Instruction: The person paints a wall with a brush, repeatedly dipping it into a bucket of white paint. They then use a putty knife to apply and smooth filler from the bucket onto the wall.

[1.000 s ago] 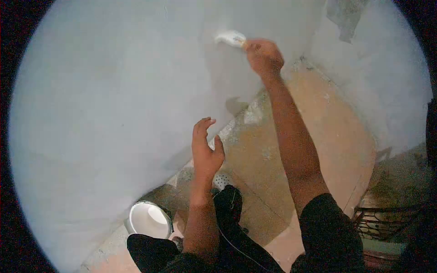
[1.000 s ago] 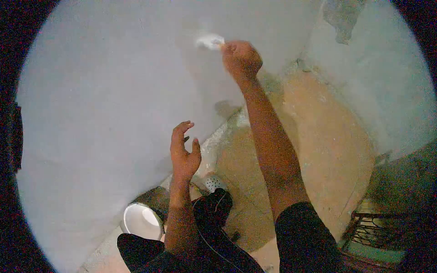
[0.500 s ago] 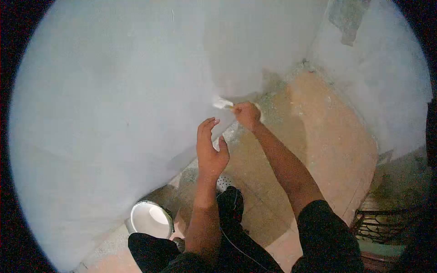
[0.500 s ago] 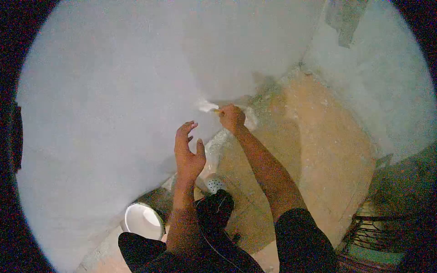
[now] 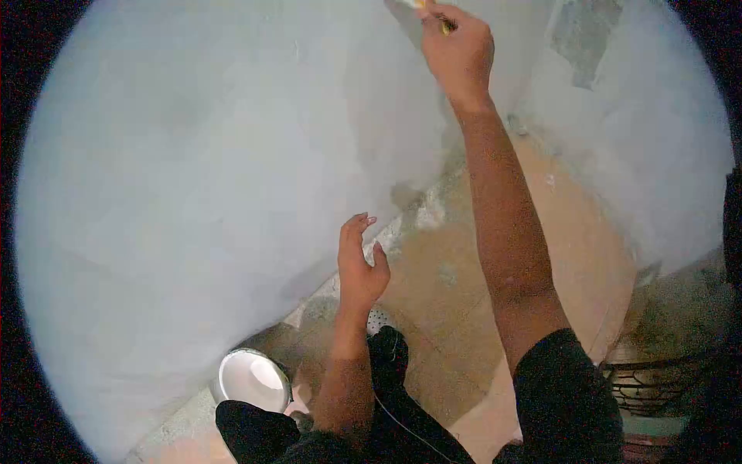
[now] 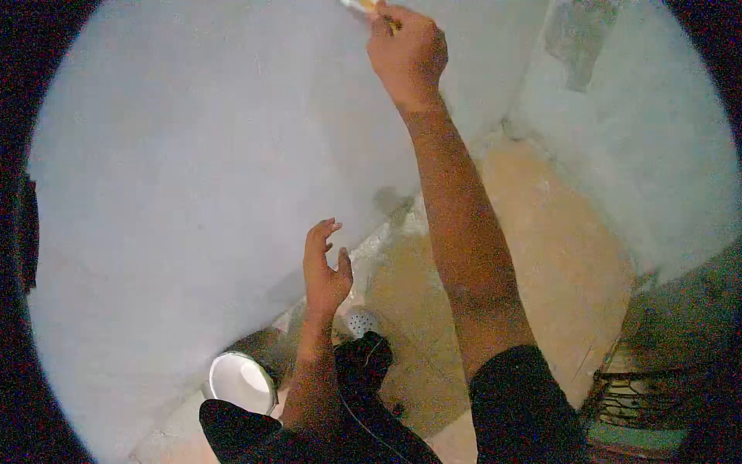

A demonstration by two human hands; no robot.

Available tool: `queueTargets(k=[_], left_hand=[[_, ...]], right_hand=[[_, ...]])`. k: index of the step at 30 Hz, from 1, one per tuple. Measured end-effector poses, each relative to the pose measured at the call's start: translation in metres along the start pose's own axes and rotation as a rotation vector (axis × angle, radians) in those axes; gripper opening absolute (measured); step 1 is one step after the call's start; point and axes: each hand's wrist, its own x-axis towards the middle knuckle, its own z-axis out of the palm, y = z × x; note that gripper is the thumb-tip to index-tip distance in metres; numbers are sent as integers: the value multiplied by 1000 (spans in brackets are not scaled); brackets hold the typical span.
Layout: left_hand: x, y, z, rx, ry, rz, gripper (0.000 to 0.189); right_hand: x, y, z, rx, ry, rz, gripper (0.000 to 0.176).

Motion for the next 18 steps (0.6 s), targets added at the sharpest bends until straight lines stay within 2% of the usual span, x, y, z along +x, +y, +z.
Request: queueTargets(k=[1, 3, 5, 7, 11, 14, 15, 17, 18], left_hand=[[-1, 0, 0, 5, -6, -19, 47], [-1, 1, 1, -9, 11, -26, 48], [-6, -6, -13, -25, 18, -32, 48], [-6, -11, -24, -4, 46, -33, 51], [-7, -13, -18, -10, 78, -4, 51], [-9, -10, -28, -15, 83, -47, 50], [-11, -13, -37, -12, 76, -60, 50], [-11, -13, -36, -11, 70, -70, 50], [-11, -14, -37, -10, 72, -69, 51]], right_hand=[[-6, 5, 6, 131, -20, 21, 20], [-40, 10, 27, 161, -281, 187, 17], [-104, 3, 58, 334, -291, 177, 21], [-168, -8, 64, 318, -321, 234, 19], [-274, 27, 55, 129, -686, 327, 13], [-303, 36, 52, 57, -712, 306, 12], [-307, 39, 63, -58, -727, 324, 11], [-247, 11, 51, -278, -816, 260, 11], [-217, 0, 50, -293, -688, 217, 12]])
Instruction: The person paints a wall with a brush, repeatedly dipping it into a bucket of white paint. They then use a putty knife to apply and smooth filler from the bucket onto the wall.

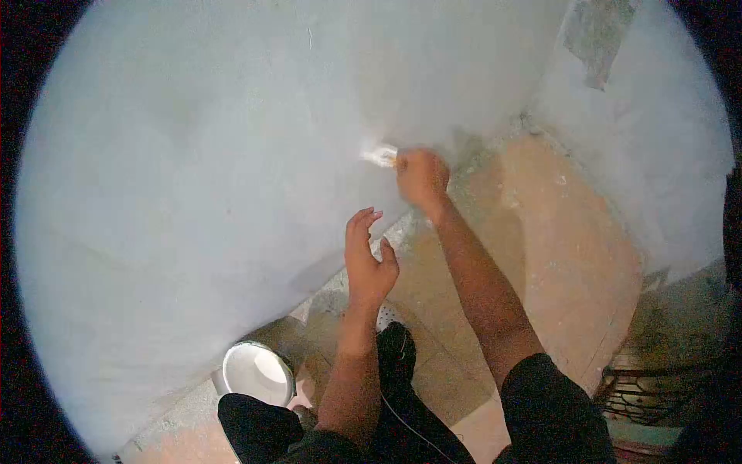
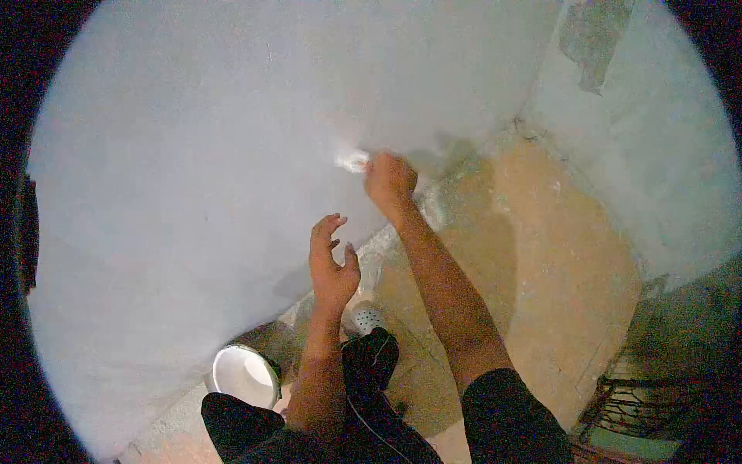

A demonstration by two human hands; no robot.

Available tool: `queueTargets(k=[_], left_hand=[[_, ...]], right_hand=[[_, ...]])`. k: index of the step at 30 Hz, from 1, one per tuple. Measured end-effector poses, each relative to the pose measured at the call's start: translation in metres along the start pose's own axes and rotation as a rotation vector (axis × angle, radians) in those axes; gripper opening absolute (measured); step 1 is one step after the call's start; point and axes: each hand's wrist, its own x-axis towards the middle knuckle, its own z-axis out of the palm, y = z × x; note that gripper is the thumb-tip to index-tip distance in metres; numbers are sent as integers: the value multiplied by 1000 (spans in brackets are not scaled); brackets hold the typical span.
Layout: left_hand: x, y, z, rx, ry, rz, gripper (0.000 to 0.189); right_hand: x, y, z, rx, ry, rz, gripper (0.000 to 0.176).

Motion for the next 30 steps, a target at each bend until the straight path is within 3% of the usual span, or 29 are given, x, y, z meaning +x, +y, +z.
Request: queueTargets(k=[2, 3, 7, 9, 12, 16, 18, 20, 24, 26, 27, 30], left_hand=[[1, -2, 0, -1, 5, 4, 52], [1, -3, 0, 5, 13, -10, 52], [4, -1, 3, 13, 31, -22, 53], [2, -6, -3, 21, 42, 12, 51], [3, -10, -1, 43, 59, 26, 50], [4, -10, -10, 35, 60, -30, 51], [5, -14, -13, 6, 70, -33, 50], [5, -16, -14, 13, 57, -36, 50], [6, -16, -19, 7, 43, -21, 49], [3, -18, -18, 15, 27, -39, 50], [4, -19, -17, 18, 20, -49, 50], [4, -17, -16, 35, 5, -33, 49]], right_hand=[[42, -17, -34, 106, 281, -80, 12], [55, -44, -79, 91, 230, 51, 19], [84, -61, -138, 261, 437, -31, 20], [78, -66, -132, 320, 492, -40, 18], [72, -32, -59, 542, 449, -196, 15], [18, -27, 38, 736, 200, 47, 14], [-12, -15, 87, 740, 274, 6, 16], [-47, 6, 133, 760, 221, 38, 20], [-77, 32, 137, 703, -29, 76, 18], [-73, 43, 131, 473, -214, 100, 16], [-62, 28, 99, 214, -264, 150, 13], [-18, 10, 49, 16, -134, 123, 15]])
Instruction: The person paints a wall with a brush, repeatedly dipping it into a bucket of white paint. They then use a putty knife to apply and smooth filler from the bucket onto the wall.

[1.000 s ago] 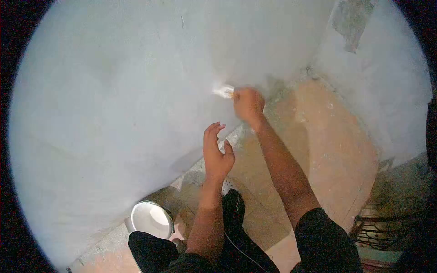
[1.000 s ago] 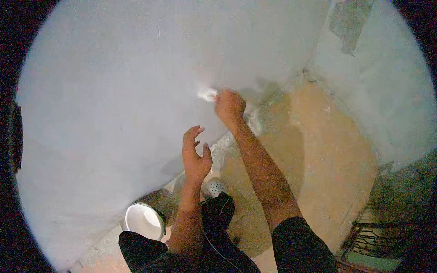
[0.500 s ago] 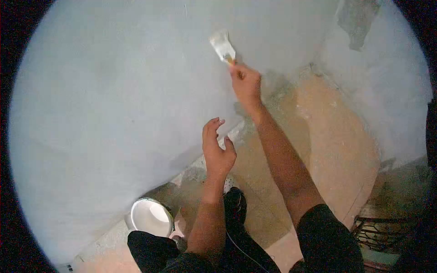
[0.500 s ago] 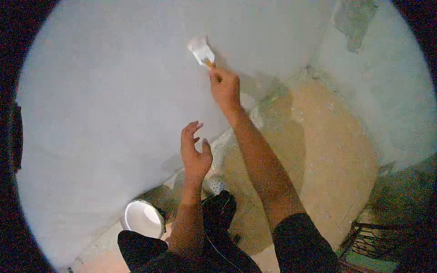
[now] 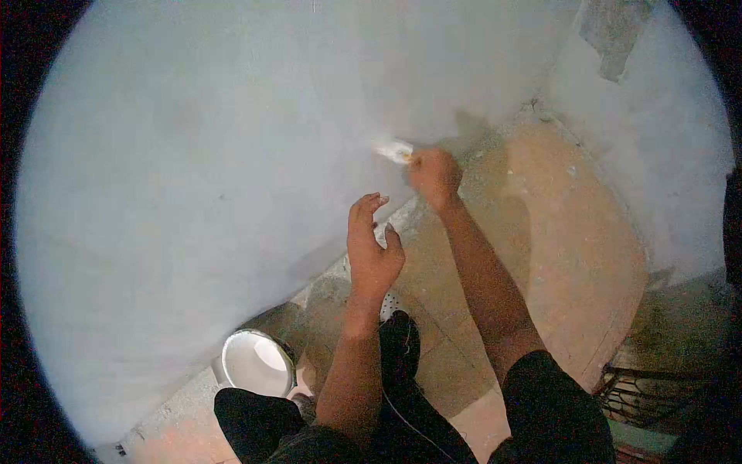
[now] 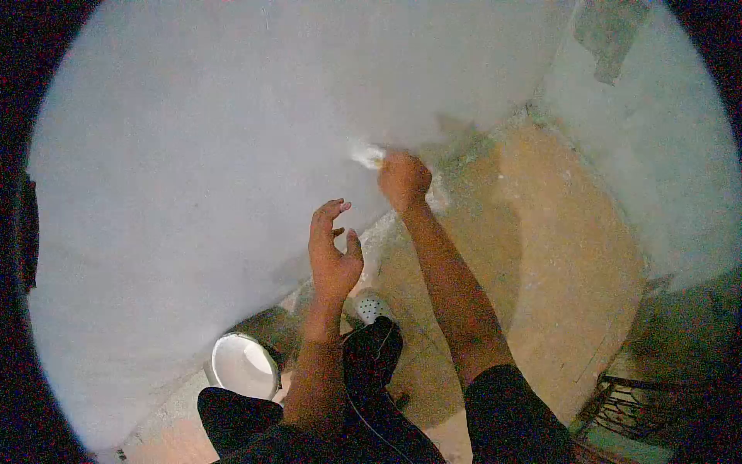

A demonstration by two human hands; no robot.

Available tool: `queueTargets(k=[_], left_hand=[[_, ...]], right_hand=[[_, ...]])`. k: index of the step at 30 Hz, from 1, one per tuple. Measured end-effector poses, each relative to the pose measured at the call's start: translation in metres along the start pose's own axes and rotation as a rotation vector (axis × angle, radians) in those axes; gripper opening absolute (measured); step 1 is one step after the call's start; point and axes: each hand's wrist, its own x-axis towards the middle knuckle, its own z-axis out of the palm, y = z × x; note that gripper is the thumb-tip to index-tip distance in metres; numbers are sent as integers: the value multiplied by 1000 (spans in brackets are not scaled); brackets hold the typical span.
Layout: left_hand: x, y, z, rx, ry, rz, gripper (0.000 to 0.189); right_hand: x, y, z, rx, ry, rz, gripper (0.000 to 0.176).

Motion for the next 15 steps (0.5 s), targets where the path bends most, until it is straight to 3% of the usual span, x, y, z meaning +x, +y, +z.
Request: queueTargets(k=[2, 4, 7, 10, 12, 14, 15], left_hand=[[-1, 0, 0, -11, -6, -10, 49], [-2, 0, -1, -19, -17, -16, 49], [-2, 1, 0, -10, -8, -14, 48], [-1, 0, 2, -17, -29, -26, 48], [-2, -2, 4, -3, -28, 17, 48], [-2, -4, 5, -7, -38, 40, 48], [-2, -4, 5, -16, -47, 14, 49]], right_hand=[[16, -40, -65, 120, 18, 24, 17], [32, -57, -86, 132, 493, -164, 20], [37, -70, -127, 350, 602, -146, 22], [44, -58, -99, 584, 478, -109, 22], [45, -39, -53, 427, 445, -158, 18], [47, -11, 14, 816, 476, -240, 15], [39, 1, 33, 816, 472, -228, 15]])
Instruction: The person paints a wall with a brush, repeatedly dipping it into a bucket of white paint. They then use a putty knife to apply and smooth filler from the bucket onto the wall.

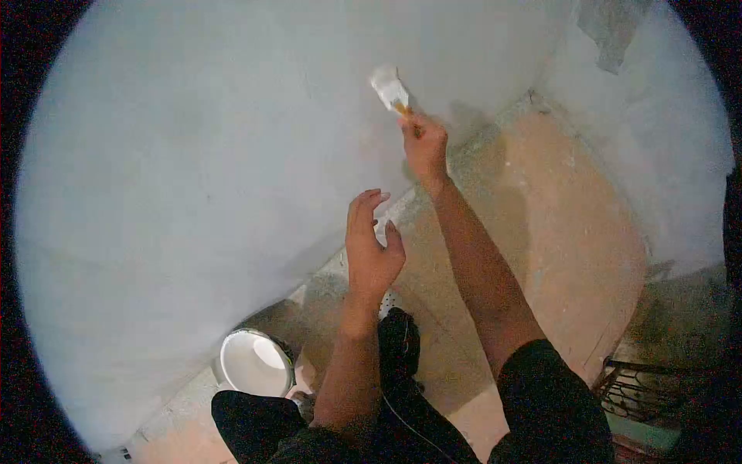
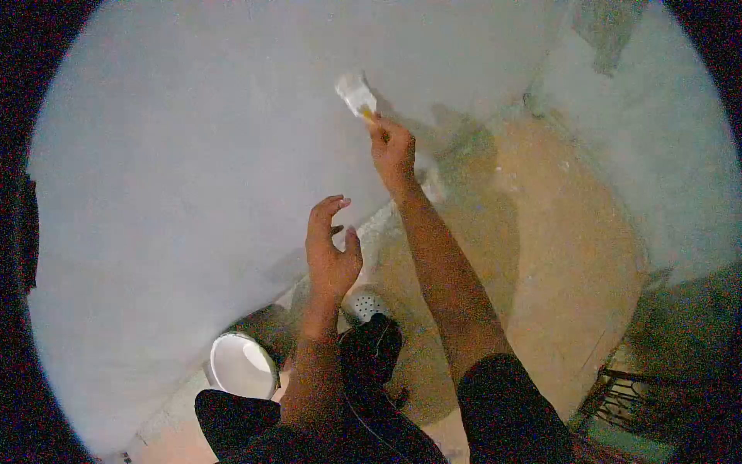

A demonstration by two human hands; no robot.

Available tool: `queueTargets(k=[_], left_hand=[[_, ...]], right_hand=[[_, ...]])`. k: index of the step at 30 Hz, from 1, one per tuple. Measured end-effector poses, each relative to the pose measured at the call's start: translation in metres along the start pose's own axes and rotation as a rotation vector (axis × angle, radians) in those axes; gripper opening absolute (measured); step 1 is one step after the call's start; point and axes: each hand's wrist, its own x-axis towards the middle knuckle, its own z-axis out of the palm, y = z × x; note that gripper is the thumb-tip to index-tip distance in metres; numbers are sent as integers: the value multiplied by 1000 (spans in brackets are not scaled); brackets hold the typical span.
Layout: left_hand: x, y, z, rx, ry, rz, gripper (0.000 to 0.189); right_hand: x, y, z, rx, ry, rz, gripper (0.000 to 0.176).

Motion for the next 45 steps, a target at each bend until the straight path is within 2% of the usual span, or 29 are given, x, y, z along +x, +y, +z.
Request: queueTargets(k=[2, 6, 8, 9, 11, 12, 14, 16, 19, 21, 22, 23, 25, 26, 28, 30, 33, 37, 39, 41, 43, 44, 45], left_hand=[[2, 0, -2, -6, -11, 22, 49], [6, -1, -1, 16, -38, -14, 49], [6, 0, 1, -9, -51, -9, 48], [5, 0, 2, -10, -55, -9, 48], [4, -1, 2, 39, -67, 46, 48], [5, -3, 4, 36, -66, 51, 48], [2, -9, 4, 54, -71, 58, 48], [3, -7, 4, 48, -69, 54, 48], [3, -4, 7, 50, -79, 36, 48], [3, -2, 10, 56, -82, 26, 48], [2, 0, 11, 48, -87, 31, 48], [2, 1, 11, 43, -91, 36, 48], [1, 3, 11, 40, -87, 46, 47], [1, 3, 12, 38, -88, 56, 47], [0, 1, 12, 39, -86, 55, 47], [0, 0, 13, 39, -80, 57, 47], [3, -3, 14, 74, -100, 55, 47], [3, 0, 14, 47, -105, 59, 47], [5, -1, 13, 60, -123, 72, 47], [5, 0, 13, 72, -127, 52, 47], [6, -1, 13, 73, -132, 51, 48], [6, -2, 12, 71, -129, 57, 48], [5, -3, 12, 73, -139, 60, 48]], right_hand=[[-34, 21, -5, -60, -159, 212, 14], [-88, 70, -9, -129, -195, 187, 23], [-94, 88, -27, -399, -482, 154, 31], [-88, 89, -38, -401, -480, 157, 31], [-61, 79, -53, -926, -897, 169, 31], [-36, 41, -52, -1124, -963, 231, 24], [-11, 24, -53, -957, -504, 171, 21], [34, 11, -53, -739, -245, -57, 26], [79, -47, -63, -829, -167, -20, 30], [91, -59, -75, -473, -35, 48, 28], [88, -70, -75, -444, 64, 23, 25], [85, -67, -70, -441, 64, 19, 25], [73, -44, -61, -40, 99, 53, 19], [67, -30, -58, -200, 9, -42, 14], [37, -7, -41, -110, -97, 149, 12], [4, 41, -22, -75, -48, 47, 13], [-35, 45, -17, -119, -67, 131, 12], [-91, 102, -9, -11, -50, 128, 15], [-105, 111, -12, -128, -129, 241, 21], [-109, 114, -27, -134, -190, 258, 28], [-107, 124, -42, -452, -506, 306, 33], [-106, 128, -45, -635, -573, 338, 34], [-101, 125, -46, -636, -570, 332, 34]])
